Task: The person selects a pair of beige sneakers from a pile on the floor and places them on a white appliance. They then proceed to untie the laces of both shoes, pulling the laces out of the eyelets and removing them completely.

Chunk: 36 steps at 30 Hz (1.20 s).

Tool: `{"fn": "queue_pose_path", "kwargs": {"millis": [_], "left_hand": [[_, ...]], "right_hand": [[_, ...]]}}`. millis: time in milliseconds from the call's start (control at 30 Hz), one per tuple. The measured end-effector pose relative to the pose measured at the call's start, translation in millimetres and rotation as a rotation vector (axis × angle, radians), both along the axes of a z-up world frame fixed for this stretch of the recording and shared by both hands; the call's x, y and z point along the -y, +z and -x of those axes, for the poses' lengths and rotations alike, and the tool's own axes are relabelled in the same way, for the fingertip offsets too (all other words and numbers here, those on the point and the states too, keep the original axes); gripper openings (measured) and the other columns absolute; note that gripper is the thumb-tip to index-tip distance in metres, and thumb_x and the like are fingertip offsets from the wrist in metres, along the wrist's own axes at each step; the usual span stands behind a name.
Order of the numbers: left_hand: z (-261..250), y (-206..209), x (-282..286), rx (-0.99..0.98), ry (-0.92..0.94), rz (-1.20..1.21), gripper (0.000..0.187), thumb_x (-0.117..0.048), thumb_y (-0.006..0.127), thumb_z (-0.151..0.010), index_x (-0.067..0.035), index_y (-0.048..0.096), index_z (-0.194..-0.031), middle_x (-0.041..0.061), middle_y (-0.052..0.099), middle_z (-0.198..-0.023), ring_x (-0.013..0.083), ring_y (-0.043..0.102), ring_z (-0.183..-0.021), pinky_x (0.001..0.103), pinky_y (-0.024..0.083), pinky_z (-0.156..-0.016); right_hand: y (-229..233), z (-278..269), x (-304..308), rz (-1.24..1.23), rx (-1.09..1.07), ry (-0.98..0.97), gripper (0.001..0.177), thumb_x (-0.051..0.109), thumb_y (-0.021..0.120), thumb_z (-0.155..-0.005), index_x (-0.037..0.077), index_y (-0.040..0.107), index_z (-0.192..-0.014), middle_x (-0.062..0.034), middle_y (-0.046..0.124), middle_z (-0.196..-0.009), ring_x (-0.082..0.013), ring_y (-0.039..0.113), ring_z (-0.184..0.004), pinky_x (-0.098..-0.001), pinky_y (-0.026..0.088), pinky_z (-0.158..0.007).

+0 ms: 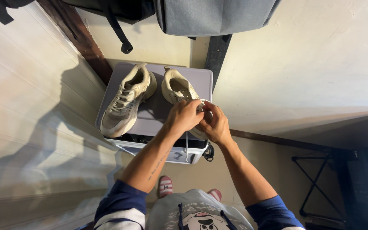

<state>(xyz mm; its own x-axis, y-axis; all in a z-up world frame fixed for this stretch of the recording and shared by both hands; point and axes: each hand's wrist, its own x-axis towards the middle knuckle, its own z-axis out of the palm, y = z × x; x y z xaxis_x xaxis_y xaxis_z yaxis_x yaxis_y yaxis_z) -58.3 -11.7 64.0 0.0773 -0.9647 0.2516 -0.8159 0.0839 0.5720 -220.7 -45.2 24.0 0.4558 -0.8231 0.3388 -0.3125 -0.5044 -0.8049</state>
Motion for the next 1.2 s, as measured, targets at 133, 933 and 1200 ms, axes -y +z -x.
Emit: {"fn": "queue_pose_path", "kwargs": {"millis": [133,933,1200], "left_hand": [[3,-10,11,0.197,0.077,-0.014,0.011,-0.009,0.066,-0.086,-0.002,0.073,-0.088,0.021,0.072,-0.077,0.0357,0.077,-0.076,0.044,0.062,-0.067],[-6,7,-1,0.116,0.005,-0.130,0.014,-0.019,0.066,-0.087,-0.008,0.072,-0.085,0.015,0.070,-0.078,0.0330,0.074,-0.074,0.043,0.057,-0.068],[-39,3,4,-1.388,-0.380,-0.065,0.018,-0.021,0.049,-0.086,-0.007,0.054,-0.075,0.008,0.061,-0.071,0.0177,0.071,-0.086,0.043,0.064,-0.077]], "right_hand": [[0,1,0,-0.022,-0.009,-0.013,0.058,0.011,0.069,-0.084,-0.001,0.056,-0.139,-0.0195,0.069,-0.123,-0.0327,0.068,-0.116,-0.0406,0.053,-0.101],[6,-1,-3,-0.050,-0.013,-0.032,0.062,0.010,0.072,-0.082,0.001,0.054,-0.140,-0.0189,0.068,-0.126,-0.0327,0.066,-0.118,-0.0413,0.052,-0.102],[6,0,-2,-0.056,-0.003,-0.026,0.064,0.010,0.072,-0.080,0.001,0.055,-0.140,-0.0193,0.067,-0.125,-0.0330,0.066,-0.117,-0.0405,0.052,-0.102]]}}
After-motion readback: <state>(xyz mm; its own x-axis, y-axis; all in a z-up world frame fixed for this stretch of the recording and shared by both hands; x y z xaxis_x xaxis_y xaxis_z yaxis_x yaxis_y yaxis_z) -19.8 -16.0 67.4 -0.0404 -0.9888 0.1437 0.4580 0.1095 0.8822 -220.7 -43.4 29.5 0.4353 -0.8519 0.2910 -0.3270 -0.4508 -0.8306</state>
